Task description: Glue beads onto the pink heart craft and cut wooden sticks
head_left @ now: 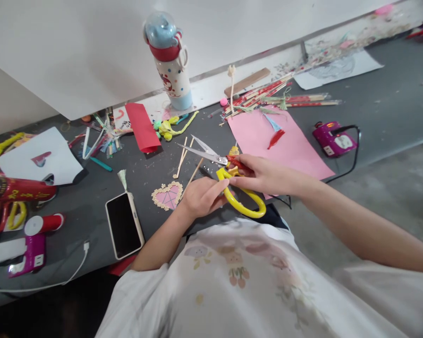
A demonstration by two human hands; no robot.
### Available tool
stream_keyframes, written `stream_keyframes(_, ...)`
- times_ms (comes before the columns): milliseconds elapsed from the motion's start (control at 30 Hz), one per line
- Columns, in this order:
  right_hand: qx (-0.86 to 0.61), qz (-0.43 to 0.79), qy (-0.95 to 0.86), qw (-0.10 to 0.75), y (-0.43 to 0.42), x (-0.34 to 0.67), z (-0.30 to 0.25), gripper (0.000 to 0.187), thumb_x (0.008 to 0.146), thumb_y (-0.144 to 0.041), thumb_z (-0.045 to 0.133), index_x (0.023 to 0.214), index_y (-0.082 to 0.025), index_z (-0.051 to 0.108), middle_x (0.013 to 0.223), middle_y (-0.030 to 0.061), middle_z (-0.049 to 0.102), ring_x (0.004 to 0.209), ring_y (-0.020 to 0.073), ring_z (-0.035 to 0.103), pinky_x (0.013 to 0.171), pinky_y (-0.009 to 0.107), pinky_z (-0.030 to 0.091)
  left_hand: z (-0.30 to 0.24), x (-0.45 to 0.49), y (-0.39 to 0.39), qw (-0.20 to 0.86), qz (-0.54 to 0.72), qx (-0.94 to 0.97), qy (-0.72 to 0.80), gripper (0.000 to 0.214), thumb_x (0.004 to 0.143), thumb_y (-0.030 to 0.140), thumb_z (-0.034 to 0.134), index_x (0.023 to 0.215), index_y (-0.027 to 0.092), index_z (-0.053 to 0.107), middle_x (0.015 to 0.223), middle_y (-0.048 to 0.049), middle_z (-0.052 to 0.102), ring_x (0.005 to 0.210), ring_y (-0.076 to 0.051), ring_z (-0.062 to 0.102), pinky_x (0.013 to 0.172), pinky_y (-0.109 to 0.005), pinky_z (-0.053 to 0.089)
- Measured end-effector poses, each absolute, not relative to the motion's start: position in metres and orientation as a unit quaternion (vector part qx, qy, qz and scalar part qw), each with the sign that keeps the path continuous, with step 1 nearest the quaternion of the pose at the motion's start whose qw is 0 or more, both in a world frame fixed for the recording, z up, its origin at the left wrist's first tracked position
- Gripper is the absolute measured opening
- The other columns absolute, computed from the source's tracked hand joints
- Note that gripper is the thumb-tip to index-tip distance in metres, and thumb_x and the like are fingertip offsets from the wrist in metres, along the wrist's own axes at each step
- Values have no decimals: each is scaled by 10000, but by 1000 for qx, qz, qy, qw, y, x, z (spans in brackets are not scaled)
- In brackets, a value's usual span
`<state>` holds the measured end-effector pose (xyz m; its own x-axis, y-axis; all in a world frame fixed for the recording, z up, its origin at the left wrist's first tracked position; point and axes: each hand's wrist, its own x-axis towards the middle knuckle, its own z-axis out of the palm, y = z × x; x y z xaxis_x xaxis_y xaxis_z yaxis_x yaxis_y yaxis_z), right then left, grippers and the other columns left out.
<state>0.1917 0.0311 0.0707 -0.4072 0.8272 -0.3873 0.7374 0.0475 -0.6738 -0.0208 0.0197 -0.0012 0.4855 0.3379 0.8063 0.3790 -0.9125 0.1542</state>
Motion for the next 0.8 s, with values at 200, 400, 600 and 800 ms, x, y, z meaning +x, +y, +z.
stream_keyframes(200,-564,415,-712,44,27,199,82,517,728,-600,645,1036,-197,546,803,3,619,639,149,552,543,269,399,6,-26,20,-29,-484,-814,-321,80,902,231,565,967,186,575,697,7,658,561,-82,579,535,-197,431)
stream_keyframes(400,-577,398,-712,39,30,203,84,560,716,-562,657,1115,-179,565,908,30,660,729,174,587,598,281,402,0,-27,26,-81,-551,-705,-439,34,873,213,630,872,184,648,748,8,690,632,-71,615,579,-181,456)
stream_keyframes(600,-577,383,-721,31,31,203,84,543,733,-592,637,1078,-178,569,918,40,654,764,182,584,603,274,382,-5,-26,28,-216,-559,-644,-476,108,873,296,639,856,189,646,752,19,675,606,-63,606,547,-171,453)
stream_keyframes(800,-577,385,-720,32,32,204,82,517,753,-590,614,1064,-180,569,885,29,631,727,170,562,592,276,371,-3,-22,27,-241,-565,-622,-487,103,840,292,664,843,190,653,728,22,662,602,-57,592,576,-167,470)
